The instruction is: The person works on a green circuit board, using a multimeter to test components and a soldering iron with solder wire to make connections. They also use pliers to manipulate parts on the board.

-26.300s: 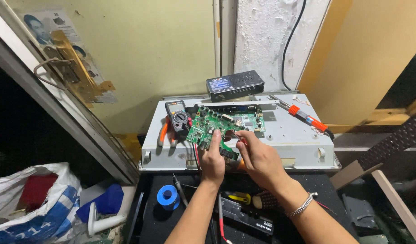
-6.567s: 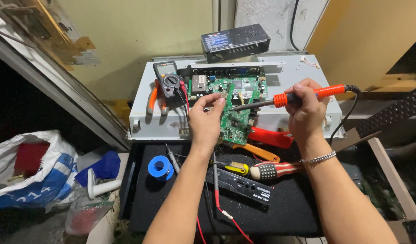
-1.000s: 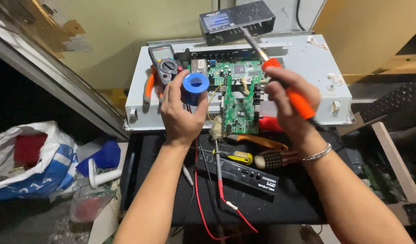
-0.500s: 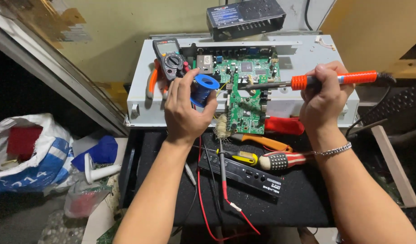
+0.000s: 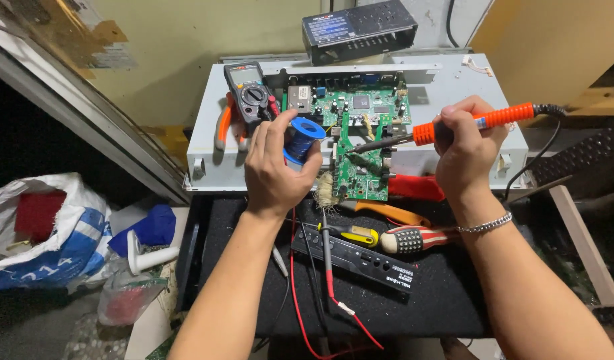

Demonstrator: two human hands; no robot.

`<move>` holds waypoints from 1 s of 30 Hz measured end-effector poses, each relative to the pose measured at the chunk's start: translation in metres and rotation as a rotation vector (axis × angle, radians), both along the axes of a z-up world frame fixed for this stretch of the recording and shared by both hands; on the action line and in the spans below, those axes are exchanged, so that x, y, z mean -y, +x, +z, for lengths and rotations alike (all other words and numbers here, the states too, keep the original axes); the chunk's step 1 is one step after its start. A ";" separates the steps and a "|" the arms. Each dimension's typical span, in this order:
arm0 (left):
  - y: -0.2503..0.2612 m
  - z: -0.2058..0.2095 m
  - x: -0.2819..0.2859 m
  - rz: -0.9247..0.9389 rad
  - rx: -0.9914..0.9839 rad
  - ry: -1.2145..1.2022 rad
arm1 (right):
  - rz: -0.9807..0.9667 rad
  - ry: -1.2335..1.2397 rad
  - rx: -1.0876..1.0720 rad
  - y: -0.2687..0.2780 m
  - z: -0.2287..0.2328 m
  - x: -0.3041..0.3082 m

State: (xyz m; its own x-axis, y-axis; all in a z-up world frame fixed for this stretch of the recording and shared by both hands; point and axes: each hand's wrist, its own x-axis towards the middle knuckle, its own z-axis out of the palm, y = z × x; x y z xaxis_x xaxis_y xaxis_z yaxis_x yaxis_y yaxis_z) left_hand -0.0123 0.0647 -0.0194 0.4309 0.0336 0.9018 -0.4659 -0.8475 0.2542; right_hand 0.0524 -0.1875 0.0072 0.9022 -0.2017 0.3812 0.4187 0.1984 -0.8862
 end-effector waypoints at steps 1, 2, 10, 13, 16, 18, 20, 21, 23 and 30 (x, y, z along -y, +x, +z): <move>0.000 0.000 0.000 -0.001 0.000 0.001 | -0.001 0.001 0.000 0.000 0.000 0.000; 0.000 0.000 0.000 -0.003 -0.003 0.000 | -0.011 -0.008 -0.011 0.000 0.000 0.000; 0.007 -0.003 -0.001 -0.022 0.043 -0.088 | -0.095 -0.114 0.052 0.012 -0.014 0.003; 0.005 0.000 0.000 -0.043 0.033 -0.104 | -0.096 -0.137 0.064 0.011 -0.014 0.002; 0.008 -0.003 0.000 -0.025 0.039 -0.096 | -0.086 -0.123 0.078 0.010 -0.013 0.000; 0.008 -0.004 0.000 -0.046 0.023 -0.109 | -0.096 -0.142 0.067 0.011 -0.013 0.000; 0.006 -0.002 0.000 -0.045 0.010 -0.104 | -0.098 -0.141 0.063 0.011 -0.013 0.000; 0.005 -0.001 0.001 -0.044 -0.003 -0.100 | -0.100 -0.142 0.059 0.010 -0.012 0.000; 0.004 -0.001 0.001 -0.044 -0.010 -0.098 | -0.099 -0.153 0.059 0.011 -0.013 0.001; 0.003 0.000 0.002 -0.059 -0.043 -0.103 | -0.097 -0.191 0.073 0.012 -0.013 0.005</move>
